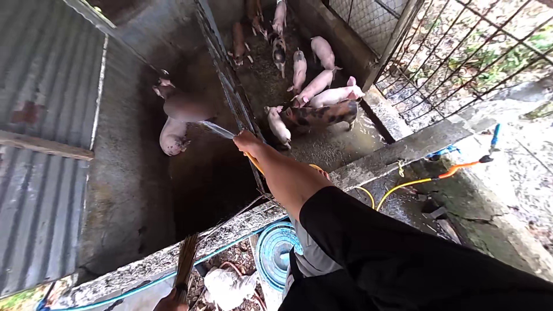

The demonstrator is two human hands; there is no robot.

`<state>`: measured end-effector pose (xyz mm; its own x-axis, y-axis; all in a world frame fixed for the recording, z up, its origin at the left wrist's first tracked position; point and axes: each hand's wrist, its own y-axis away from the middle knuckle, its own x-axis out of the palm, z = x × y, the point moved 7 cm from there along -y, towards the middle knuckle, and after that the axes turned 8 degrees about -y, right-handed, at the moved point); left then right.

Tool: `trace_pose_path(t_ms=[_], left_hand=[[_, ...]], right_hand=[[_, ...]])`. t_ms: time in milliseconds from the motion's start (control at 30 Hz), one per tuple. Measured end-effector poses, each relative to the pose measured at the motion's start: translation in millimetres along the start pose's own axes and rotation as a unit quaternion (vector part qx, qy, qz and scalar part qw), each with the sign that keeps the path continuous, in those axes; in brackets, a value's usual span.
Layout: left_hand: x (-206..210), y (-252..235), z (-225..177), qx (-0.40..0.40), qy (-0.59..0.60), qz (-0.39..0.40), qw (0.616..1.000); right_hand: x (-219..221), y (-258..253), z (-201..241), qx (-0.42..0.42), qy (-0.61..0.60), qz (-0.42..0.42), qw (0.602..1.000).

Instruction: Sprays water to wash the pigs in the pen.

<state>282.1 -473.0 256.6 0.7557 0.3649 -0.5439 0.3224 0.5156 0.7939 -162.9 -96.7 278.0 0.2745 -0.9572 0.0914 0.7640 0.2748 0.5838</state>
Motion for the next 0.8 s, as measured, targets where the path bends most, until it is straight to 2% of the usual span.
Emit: trace_pose_path(t_ms=[233,400,633,800], left_hand=[[-2,5,-3,0.003,0.003,-0.002,1.000],[4,-13,4,0.010,0.020,0.004,1.000],[1,-4,-4,0.002,0.011,0.016,1.000],[3,-4,-3,0.007,0.004,0.008,1.000]], right_hand=[[0,4,3,-0.009,0.006,0.003,1.000],[-5,11,0,-0.008,0.006,-0.006,1.000],[-4,6,-2,-0.005,0.020,-0.024,1.000],[0,8,-5,0.007,0.050,0.000,0.999]])
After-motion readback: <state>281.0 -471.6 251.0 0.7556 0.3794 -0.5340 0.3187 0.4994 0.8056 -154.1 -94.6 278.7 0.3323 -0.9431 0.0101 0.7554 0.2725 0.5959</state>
